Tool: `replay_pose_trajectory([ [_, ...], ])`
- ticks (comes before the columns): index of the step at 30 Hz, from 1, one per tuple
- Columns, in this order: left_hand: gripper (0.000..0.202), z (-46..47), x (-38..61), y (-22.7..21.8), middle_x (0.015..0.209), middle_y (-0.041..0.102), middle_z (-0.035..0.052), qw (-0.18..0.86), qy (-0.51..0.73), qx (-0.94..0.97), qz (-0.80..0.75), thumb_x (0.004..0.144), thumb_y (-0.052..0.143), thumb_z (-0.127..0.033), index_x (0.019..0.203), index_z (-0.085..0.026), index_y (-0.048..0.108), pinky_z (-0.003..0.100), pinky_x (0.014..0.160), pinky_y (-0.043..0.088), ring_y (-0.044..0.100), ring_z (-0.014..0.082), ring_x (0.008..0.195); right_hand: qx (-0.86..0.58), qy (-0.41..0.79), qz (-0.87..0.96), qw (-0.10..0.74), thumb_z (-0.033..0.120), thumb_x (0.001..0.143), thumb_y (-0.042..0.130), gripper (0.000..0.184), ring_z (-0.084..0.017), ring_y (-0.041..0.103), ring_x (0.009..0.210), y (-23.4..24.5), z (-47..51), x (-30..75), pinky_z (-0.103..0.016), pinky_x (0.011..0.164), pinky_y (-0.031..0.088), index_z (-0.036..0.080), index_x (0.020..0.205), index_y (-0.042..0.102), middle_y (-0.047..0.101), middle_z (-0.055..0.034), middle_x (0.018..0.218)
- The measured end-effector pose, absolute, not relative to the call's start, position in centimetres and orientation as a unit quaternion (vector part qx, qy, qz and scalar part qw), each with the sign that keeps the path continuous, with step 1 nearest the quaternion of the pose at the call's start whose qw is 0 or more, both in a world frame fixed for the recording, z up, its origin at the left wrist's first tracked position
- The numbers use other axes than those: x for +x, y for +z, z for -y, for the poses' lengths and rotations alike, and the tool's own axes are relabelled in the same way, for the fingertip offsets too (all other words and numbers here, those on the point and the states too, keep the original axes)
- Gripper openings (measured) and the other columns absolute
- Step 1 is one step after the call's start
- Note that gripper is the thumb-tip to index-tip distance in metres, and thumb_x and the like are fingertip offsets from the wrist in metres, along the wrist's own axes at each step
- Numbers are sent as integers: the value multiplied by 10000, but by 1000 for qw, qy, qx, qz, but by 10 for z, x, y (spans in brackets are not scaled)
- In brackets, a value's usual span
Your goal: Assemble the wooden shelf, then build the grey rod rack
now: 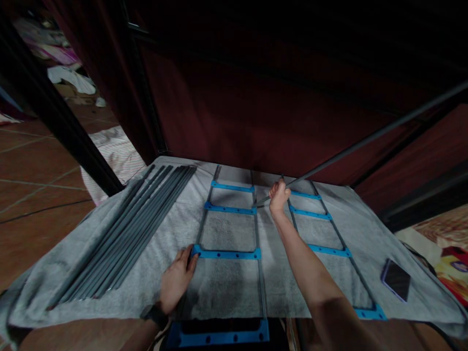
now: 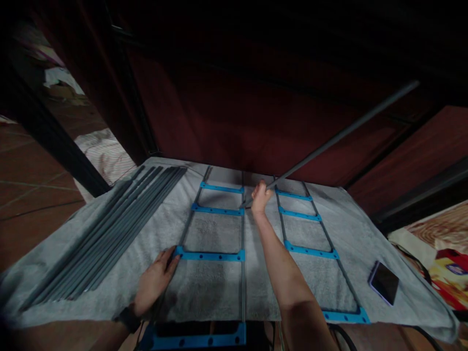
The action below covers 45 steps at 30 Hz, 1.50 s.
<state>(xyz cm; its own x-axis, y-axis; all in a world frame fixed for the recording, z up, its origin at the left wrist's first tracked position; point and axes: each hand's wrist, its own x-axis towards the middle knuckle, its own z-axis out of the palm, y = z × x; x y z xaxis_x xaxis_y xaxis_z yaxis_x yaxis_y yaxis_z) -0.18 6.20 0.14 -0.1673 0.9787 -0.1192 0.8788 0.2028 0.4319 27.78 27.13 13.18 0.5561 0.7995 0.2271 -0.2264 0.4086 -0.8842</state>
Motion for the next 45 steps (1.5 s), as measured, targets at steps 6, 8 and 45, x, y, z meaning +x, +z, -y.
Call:
replay_pose_trajectory([
  [6,556,-57,4,-3,1232,592,95,140,104,636,-751,994,154,-462,1400,-190,419,301,726,488,653,208,927,-450,327,368,745,483,774,548,453,-50,251,355,125,-271,272,-200,337,209,238,516,267,271,89,433],
  [8,569,-56,5,-6,1211,599,98,120,97,644,-749,996,136,-454,1406,-177,415,298,726,488,651,209,929,-447,330,368,746,466,785,539,448,-50,247,355,124,-270,271,-201,339,211,237,517,262,268,89,434],
  [45,546,-59,-5,-10,1313,551,116,169,114,650,-732,985,212,-436,1412,-164,416,330,840,504,638,216,1013,-432,404,460,662,430,758,537,428,-54,235,341,128,-285,267,-213,339,188,235,475,281,260,84,402],
])
